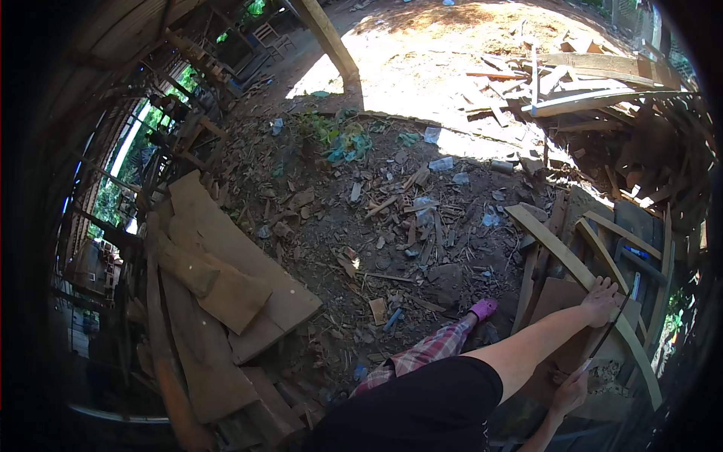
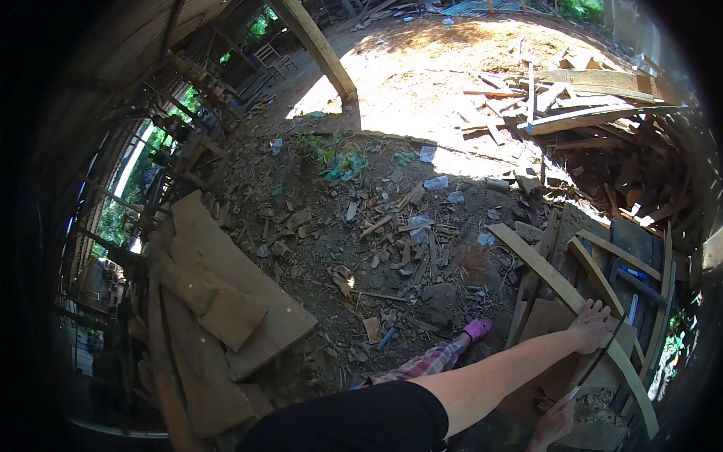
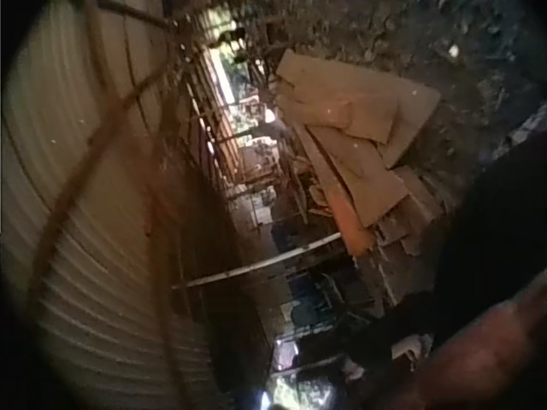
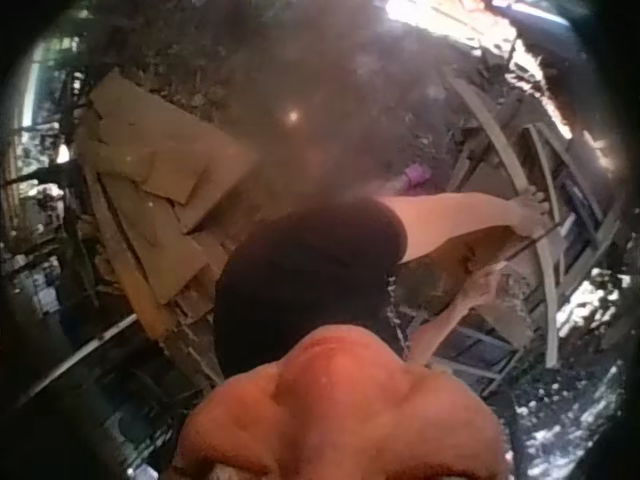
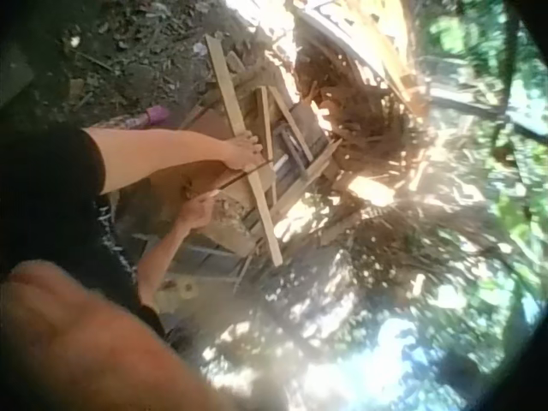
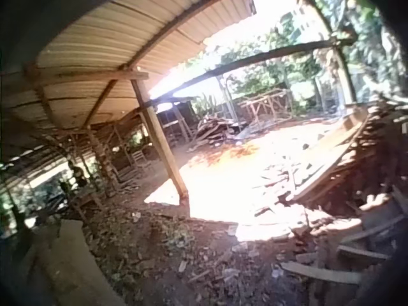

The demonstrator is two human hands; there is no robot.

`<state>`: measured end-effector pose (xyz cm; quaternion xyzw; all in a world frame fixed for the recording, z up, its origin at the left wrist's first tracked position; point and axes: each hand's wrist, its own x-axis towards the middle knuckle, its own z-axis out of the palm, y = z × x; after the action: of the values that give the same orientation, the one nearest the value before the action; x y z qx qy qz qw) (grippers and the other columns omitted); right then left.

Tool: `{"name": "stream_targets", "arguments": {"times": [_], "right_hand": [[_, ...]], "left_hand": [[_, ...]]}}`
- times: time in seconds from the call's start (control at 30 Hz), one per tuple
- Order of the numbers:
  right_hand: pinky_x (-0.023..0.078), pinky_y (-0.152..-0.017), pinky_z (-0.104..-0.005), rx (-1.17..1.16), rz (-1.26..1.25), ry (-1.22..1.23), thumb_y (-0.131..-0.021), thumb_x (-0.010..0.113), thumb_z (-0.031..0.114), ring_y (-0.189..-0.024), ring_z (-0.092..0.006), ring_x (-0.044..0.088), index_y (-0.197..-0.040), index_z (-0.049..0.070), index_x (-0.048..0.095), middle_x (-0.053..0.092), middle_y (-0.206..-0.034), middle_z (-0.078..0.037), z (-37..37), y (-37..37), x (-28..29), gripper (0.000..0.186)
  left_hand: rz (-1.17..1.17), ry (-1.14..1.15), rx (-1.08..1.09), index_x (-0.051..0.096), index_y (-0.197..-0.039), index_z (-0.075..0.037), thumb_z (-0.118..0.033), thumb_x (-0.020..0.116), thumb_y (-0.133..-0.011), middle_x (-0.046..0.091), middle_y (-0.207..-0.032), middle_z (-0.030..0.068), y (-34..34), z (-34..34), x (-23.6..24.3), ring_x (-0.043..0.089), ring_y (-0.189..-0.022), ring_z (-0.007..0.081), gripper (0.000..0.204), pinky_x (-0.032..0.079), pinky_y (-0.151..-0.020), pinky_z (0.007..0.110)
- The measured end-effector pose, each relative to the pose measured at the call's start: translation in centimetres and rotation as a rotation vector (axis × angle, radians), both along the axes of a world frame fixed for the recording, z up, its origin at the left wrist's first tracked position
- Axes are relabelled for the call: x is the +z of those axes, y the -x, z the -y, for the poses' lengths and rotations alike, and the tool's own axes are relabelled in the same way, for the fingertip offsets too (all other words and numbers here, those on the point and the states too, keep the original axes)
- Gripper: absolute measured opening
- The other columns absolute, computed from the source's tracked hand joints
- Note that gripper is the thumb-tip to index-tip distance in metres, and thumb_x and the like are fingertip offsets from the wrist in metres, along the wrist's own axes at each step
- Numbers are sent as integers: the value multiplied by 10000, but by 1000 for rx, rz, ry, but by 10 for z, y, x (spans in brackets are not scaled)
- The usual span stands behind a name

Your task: The person cuts a wooden strip using a frame saw, wraps one end of a saw blade with paper and tape, and cuts the wooden strip with the wrapped blade.

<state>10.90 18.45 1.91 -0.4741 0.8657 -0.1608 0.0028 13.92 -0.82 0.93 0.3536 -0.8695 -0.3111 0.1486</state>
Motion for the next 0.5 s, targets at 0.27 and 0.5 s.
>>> {"name": "stream_targets", "arguments": {"times": [0.27,0.5], "right_hand": [[449,-618,-506,75,-79,92,-1009,411,264,-725,-426,594,-897,1,586,603,-776,-243,5,21,-20,335],[447,-637,-523,54,-57,-115,-1009,397,275,-745,-436,602,-990,29,629,633,-837,-244,22,26,-12,339]], "left_hand": [[33,-48,-19,569,-1273,-149,-306,670,-774,372,-1396,182,-5,2,8,238,-1368,387,533,85,-1159,511],[25,-22,-23,591,-1244,-142,-282,677,-752,396,-1358,177,-3,-2,7,270,-1343,370,519,121,-1140,513]]}}
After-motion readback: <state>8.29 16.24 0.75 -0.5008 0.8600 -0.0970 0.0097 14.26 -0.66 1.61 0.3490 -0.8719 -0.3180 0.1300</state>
